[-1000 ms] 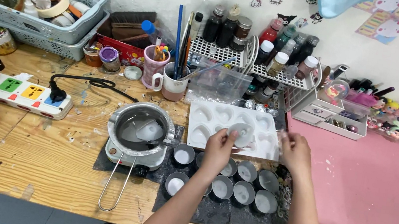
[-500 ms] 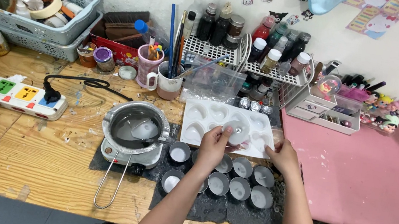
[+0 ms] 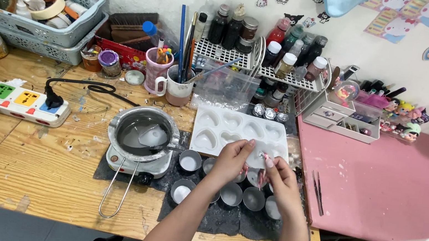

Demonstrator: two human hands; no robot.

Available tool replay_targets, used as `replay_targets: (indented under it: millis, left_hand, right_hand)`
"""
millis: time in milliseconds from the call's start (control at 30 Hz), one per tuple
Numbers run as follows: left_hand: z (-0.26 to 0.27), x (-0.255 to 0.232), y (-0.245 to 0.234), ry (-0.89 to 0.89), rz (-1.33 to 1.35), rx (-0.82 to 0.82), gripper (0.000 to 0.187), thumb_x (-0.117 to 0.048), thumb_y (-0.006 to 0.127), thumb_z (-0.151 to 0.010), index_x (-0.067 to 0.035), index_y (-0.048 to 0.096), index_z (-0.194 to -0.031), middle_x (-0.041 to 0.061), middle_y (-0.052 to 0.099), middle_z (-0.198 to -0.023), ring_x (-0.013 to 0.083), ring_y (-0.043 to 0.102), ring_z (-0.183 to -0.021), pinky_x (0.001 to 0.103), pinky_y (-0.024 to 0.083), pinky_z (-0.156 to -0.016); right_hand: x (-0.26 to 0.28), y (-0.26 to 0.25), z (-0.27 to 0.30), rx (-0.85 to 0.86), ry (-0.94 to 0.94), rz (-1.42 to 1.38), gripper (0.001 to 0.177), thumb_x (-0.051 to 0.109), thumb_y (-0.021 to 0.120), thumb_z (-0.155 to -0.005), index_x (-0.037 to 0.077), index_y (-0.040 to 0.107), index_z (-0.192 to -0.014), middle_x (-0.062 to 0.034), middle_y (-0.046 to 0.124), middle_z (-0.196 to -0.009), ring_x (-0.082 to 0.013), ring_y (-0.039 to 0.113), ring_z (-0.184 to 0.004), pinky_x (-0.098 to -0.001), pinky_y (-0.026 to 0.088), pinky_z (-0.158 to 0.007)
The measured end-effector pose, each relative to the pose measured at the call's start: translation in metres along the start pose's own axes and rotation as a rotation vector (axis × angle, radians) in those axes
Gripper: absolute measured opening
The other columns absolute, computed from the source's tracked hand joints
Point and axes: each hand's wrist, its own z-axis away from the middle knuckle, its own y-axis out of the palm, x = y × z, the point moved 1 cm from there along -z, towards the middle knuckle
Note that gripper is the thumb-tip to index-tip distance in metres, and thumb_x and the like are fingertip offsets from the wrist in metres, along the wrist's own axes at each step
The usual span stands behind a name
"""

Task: The person is melting a wax-like substance in a small pot on a heater and then carefully pouring it into small cups.

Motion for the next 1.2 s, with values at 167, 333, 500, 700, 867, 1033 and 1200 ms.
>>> replay_targets:
  millis: [167, 333, 500, 700, 867, 1033, 1200]
  left_hand:
    - [0.007, -0.027, -0.004, 0.016, -0.032, -0.092, 0.046, -0.045, 0.052, -0.106, -0.002, 0.069, -0.107, -0.001, 0.058, -0.064, 0.0062, 0.057, -0.052, 0.023, 0.046, -0.047]
    - [-0.005, -0.003, -0.008, 0.010, 0.021, -0.253, 0.044, -0.046, 0.046, -0.104, -0.007, 0.065, -0.110, -0.005, 0.065, -0.074, 0.0065, 0.061, -0.057, 0.022, 0.051, -0.051]
    - [-0.043, 0.132, -0.016, 0.719, 0.106, -0.006, 0.040, -0.038, 0.064, -0.113, 0.000, 0.050, -0.114, 0.016, 0.057, -0.099, 0.0206, 0.060, -0.089, 0.037, 0.053, -0.068]
    - [-0.033, 0.060, -0.004, -0.042, 0.361, -0.143, 0.035, -0.044, 0.052, -0.105, -0.010, 0.050, -0.095, 0.004, 0.057, -0.064, 0.0134, 0.056, -0.051, 0.028, 0.048, -0.048]
    - [0.001, 0.013, -0.006, 0.018, 0.415, -0.088, 0.034, -0.041, 0.054, -0.110, -0.009, 0.051, -0.099, 0.001, 0.056, -0.073, 0.0098, 0.056, -0.061, 0.027, 0.049, -0.057]
    - [-0.023, 0.070, -0.008, 0.401, -0.005, -0.171, 0.041, -0.040, 0.051, -0.122, -0.006, 0.057, -0.099, 0.002, 0.056, -0.085, 0.0090, 0.054, -0.077, 0.028, 0.049, -0.071]
    - [-0.012, 0.024, -0.003, 0.123, 0.294, -0.105, 0.037, -0.036, 0.053, -0.111, -0.005, 0.061, -0.093, 0.000, 0.056, -0.069, 0.0066, 0.051, -0.057, 0.025, 0.044, -0.052]
  right_hand:
    - [-0.016, -0.010, 0.018, -0.008, 0.017, -0.249, 0.029, 0.027, 0.058, -0.108, 0.005, 0.059, -0.089, -0.0004, 0.054, -0.065, -0.0117, 0.054, -0.056, -0.0261, 0.042, -0.050]
    - [0.035, 0.019, 0.025, -0.204, -0.166, -0.211, 0.022, 0.021, 0.057, -0.108, 0.004, 0.062, -0.096, -0.0011, 0.061, -0.075, -0.0091, 0.053, -0.062, -0.0235, 0.043, -0.055]
    - [0.132, 0.138, 0.007, 0.118, -0.678, 0.362, 0.018, 0.013, 0.077, -0.094, 0.002, 0.066, -0.103, -0.0041, 0.071, -0.092, -0.0106, 0.070, -0.080, -0.0267, 0.056, -0.069]
    - [0.149, 0.219, -0.068, 0.452, -0.786, 0.713, 0.019, 0.026, 0.080, -0.086, 0.008, 0.079, -0.094, -0.0064, 0.074, -0.090, -0.0278, 0.068, -0.087, -0.0389, 0.053, -0.073]
    - [0.140, 0.227, -0.083, 0.532, -0.738, 0.692, 0.019, 0.027, 0.073, -0.094, 0.012, 0.077, -0.105, -0.0091, 0.074, -0.109, -0.0288, 0.067, -0.105, -0.0394, 0.051, -0.091]
    - [0.137, 0.199, -0.073, 0.506, -0.492, 0.628, 0.025, 0.022, 0.065, -0.099, 0.014, 0.073, -0.121, -0.0085, 0.075, -0.108, -0.0240, 0.069, -0.108, -0.0369, 0.051, -0.099]
    - [0.138, 0.113, -0.028, -0.203, -0.774, 0.628, 0.022, 0.016, 0.069, -0.098, 0.006, 0.071, -0.118, -0.0116, 0.068, -0.125, -0.0287, 0.061, -0.124, -0.0417, 0.045, -0.110]
